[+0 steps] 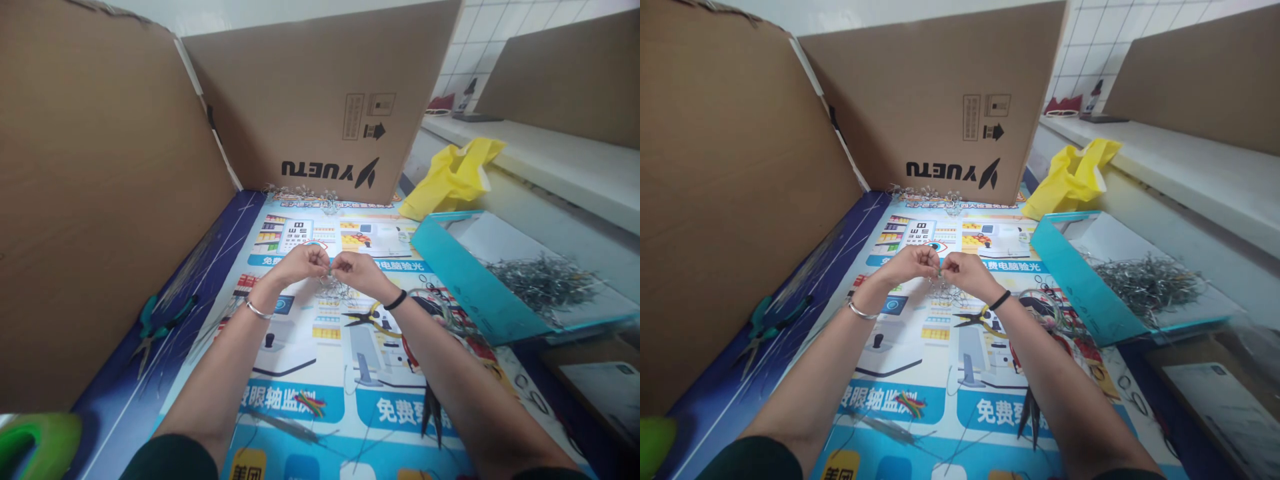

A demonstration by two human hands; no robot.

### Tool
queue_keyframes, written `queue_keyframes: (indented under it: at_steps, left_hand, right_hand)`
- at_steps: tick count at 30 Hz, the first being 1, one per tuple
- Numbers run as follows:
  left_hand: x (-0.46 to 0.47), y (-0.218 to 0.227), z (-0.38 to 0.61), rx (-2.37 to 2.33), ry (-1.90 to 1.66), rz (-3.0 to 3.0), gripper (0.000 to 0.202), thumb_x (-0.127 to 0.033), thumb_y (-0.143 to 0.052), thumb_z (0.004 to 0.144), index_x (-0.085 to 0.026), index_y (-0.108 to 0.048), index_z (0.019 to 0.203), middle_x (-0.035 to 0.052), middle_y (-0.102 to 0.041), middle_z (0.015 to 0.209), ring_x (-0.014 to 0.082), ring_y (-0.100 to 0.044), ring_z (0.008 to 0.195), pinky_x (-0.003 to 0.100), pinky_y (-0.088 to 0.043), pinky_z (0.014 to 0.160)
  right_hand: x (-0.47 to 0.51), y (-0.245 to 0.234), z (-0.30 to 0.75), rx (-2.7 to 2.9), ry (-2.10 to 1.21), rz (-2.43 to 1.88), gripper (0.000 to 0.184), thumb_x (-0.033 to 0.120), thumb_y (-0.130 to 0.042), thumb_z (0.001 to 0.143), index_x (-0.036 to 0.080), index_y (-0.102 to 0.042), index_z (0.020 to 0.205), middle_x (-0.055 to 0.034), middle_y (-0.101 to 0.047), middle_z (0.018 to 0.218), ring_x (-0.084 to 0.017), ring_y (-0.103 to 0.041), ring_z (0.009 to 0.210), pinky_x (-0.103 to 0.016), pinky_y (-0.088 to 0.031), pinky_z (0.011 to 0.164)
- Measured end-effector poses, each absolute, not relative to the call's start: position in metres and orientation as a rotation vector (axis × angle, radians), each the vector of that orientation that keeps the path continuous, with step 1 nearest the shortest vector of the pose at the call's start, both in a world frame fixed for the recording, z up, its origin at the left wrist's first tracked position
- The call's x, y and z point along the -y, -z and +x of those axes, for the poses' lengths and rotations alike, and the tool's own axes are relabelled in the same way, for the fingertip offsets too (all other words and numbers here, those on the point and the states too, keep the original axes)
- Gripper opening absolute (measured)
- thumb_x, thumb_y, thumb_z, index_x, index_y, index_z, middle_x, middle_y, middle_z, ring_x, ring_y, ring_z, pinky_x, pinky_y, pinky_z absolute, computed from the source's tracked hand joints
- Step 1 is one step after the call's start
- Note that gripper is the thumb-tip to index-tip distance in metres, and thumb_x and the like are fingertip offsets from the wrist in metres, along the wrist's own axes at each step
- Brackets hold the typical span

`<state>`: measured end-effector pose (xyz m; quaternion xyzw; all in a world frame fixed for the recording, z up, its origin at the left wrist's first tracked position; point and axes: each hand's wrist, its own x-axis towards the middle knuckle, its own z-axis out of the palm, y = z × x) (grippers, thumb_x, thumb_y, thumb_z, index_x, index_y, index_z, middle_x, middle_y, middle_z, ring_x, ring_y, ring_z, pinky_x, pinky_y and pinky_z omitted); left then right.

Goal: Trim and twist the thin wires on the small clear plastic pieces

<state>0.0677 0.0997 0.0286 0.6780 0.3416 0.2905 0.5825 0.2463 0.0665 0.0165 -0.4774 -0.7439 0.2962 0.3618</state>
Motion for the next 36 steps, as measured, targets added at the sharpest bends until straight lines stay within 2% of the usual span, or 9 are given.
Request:
queue_keyframes:
  at_steps: [7,15,36]
  left_hand:
    - [-0.1010,-0.0262,0.0654,-0.786,-0.670,1.599,0.017,-0.012,-0.068,0.061,-0.010,-0.059,0.074,0.0009,-0.063,0.063,0.0097,-0.060,0.058,0.020,-0.044,0.056]
    - [-0.0998,-0.0283,0.0660,-0.734,-0.693,1.637,0.015,-0.009,-0.066,0.060,-0.011,-0.059,0.074,-0.0020,-0.059,0.065,0.0058,-0.054,0.059,0.018,-0.039,0.057]
    - [-0.1006,-0.0252,0.0678,-0.790,-0.711,1.572,0.016,-0.007,-0.066,0.059,-0.010,-0.059,0.073,-0.0004,-0.062,0.061,0.0065,-0.056,0.055,0.018,-0.043,0.054]
  right_hand:
    - [-0.0659,-0.0154,0.2461,1.948,-0.722,-1.223,0.004,0.019,-0.056,0.066,0.018,-0.059,0.068,0.0026,-0.059,0.060,-0.010,-0.051,0.055,-0.021,-0.039,0.052]
    - [-0.0660,-0.0149,0.2475,1.942,-0.718,-1.218,0.004,0.020,-0.057,0.066,0.018,-0.058,0.069,0.0026,-0.058,0.061,-0.009,-0.050,0.055,-0.021,-0.039,0.052]
    - [-0.0670,-0.0159,0.2481,1.908,-0.773,-1.211,0.003,0.019,-0.056,0.066,0.018,-0.058,0.068,0.0028,-0.057,0.060,-0.009,-0.050,0.054,-0.020,-0.039,0.051]
